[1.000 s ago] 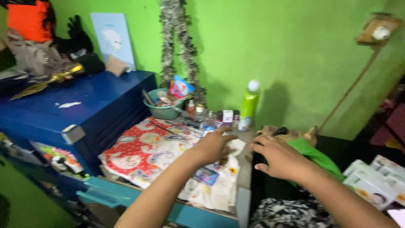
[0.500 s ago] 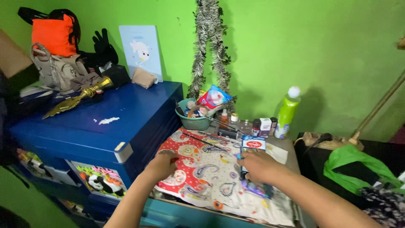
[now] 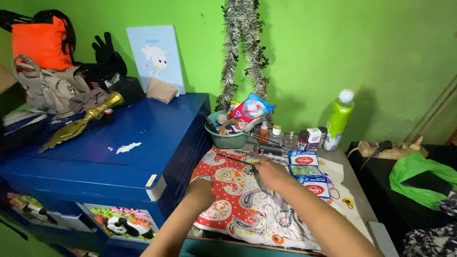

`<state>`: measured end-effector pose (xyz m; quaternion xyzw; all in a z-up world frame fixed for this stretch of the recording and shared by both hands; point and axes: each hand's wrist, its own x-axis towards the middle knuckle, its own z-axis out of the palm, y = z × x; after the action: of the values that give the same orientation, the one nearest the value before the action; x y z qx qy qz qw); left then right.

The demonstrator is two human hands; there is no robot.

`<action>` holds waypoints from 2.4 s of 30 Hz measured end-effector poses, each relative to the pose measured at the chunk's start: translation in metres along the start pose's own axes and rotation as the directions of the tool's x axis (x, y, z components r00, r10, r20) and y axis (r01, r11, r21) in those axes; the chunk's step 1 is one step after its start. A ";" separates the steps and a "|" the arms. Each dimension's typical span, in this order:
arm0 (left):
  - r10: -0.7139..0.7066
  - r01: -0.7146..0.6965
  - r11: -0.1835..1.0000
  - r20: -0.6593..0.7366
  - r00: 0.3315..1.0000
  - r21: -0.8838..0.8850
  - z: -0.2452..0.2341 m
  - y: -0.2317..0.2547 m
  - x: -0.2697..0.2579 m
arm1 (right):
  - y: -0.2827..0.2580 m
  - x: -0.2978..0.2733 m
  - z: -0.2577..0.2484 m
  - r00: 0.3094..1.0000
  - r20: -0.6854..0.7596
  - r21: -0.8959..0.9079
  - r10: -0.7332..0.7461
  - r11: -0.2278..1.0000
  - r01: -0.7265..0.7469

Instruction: The person wipes the inside of a rice cooker with a cloth, closes the lid, and moves the appliance to another surface. They then handle a patterned cloth and a small basket, emptying its contents onto a table.

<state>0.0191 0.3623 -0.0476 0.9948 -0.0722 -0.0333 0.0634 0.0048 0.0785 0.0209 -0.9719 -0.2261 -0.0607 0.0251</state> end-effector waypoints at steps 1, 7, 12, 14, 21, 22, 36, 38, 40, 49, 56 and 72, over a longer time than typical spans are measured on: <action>-0.004 0.004 1.000 -0.001 1.000 -0.001 0.005 -0.004 0.006 | -0.017 0.001 -0.018 1.000 0.000 0.000 -0.004 1.000 0.004; -0.053 0.052 0.998 0.007 0.999 0.034 0.004 -0.007 0.011 | -0.017 0.040 0.027 0.992 -0.105 -0.045 -0.076 0.996 0.071; -0.164 0.161 0.986 0.083 0.983 0.040 -0.004 -0.001 0.006 | -0.058 0.010 -0.110 0.924 0.214 0.645 0.317 0.664 -0.378; -0.190 0.190 0.982 0.125 0.974 0.014 -0.014 0.001 0.002 | -0.024 0.043 -0.079 0.970 -0.043 0.458 0.240 0.867 -0.194; -0.215 0.235 0.961 0.141 0.966 -0.144 -0.026 0.009 -0.021 | -0.035 0.094 -0.135 0.948 -0.068 0.607 0.312 0.767 -0.209; -0.217 0.237 0.960 0.137 0.966 -0.147 -0.016 0.003 -0.015 | -0.034 0.099 -0.139 0.949 -0.072 0.605 0.308 0.770 -0.204; -0.147 0.154 0.978 0.056 0.988 -0.142 -0.009 -0.003 -0.014 | 0.030 0.066 -0.096 0.900 0.246 0.127 0.360 0.909 -0.398; -0.183 0.194 0.968 0.082 0.980 -0.162 -0.021 0.004 -0.021 | 0.057 0.087 -0.049 0.927 0.196 -0.037 0.319 0.947 -0.318; -0.219 0.236 0.954 0.111 0.969 -0.182 -0.029 0.009 -0.026 | 0.082 0.105 -0.004 0.951 0.156 -0.206 0.268 0.950 -0.234; -0.245 0.263 0.951 0.124 0.962 -0.162 -0.022 0.002 -0.018 | 0.068 0.065 -0.074 0.964 -0.237 -0.237 0.119 0.955 -0.176; -0.264 0.315 0.921 0.227 0.937 -0.229 -0.066 0.025 -0.049 | 0.023 0.114 -0.114 0.934 -0.343 -0.282 0.098 0.938 -0.202; -0.252 0.281 0.947 0.184 0.950 -0.155 -0.038 0.011 -0.028 | 0.059 0.071 0.015 0.918 0.337 -0.244 0.210 0.961 -0.130</action>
<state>-0.0073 0.3600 -0.0066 0.9796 0.0616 -0.1287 0.1415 0.0957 0.0578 0.0140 -0.9794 -0.1332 0.0962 -0.1177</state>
